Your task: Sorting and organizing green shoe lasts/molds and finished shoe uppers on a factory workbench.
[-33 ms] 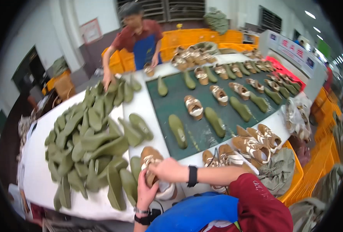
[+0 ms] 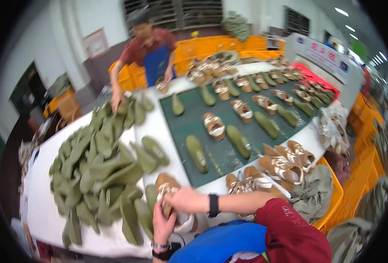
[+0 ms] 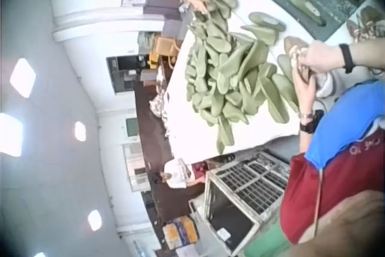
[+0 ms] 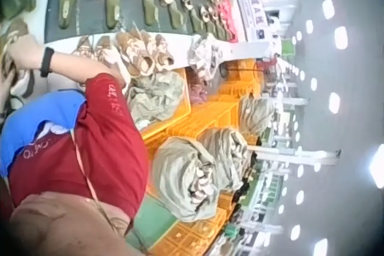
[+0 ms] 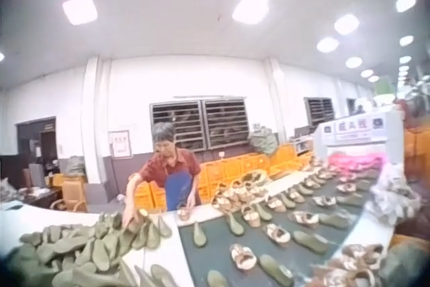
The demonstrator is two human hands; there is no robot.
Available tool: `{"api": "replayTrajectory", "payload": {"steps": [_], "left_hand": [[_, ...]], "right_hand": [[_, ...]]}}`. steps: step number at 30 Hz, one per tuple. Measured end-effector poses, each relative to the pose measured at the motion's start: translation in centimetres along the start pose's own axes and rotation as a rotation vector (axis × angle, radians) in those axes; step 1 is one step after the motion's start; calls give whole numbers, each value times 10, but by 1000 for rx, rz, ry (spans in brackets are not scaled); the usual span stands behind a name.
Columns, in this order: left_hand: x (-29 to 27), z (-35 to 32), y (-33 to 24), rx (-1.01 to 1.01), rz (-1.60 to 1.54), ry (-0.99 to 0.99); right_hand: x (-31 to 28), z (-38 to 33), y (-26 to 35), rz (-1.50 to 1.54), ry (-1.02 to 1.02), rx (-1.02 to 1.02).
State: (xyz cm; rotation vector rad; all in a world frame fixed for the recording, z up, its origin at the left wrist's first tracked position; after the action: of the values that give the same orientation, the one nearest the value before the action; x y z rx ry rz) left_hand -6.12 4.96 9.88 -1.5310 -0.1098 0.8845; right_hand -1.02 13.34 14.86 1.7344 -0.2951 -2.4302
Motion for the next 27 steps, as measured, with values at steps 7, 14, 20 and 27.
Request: {"api": "replayTrajectory", "payload": {"steps": [7,14,20,27], "left_hand": [[-25,-36,-58,-16,317,-69],[-33,-31,-76,68,414,-263],[-42,-25,-94,110,412,-394],[-33,-10,-66,178,432,-232]], "right_hand": [[-4,-3,41,62,-103,-177],[-38,-22,24,237,-225,-212],[-37,-20,13,222,-104,-63],[-19,-39,54,308,-19,-256]]}}
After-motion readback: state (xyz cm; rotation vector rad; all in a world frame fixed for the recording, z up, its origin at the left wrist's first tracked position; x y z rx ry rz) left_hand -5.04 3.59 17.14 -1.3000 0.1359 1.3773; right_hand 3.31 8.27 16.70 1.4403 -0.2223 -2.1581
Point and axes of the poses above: each hand's wrist, its own z-axis towards the middle knuckle, its own x-axis out of the palm, y = z × x, the point moved 9 cm from there along z, towards the middle knuckle, and after that the axes turned 3 degrees about -z, right-handed, at the moved point
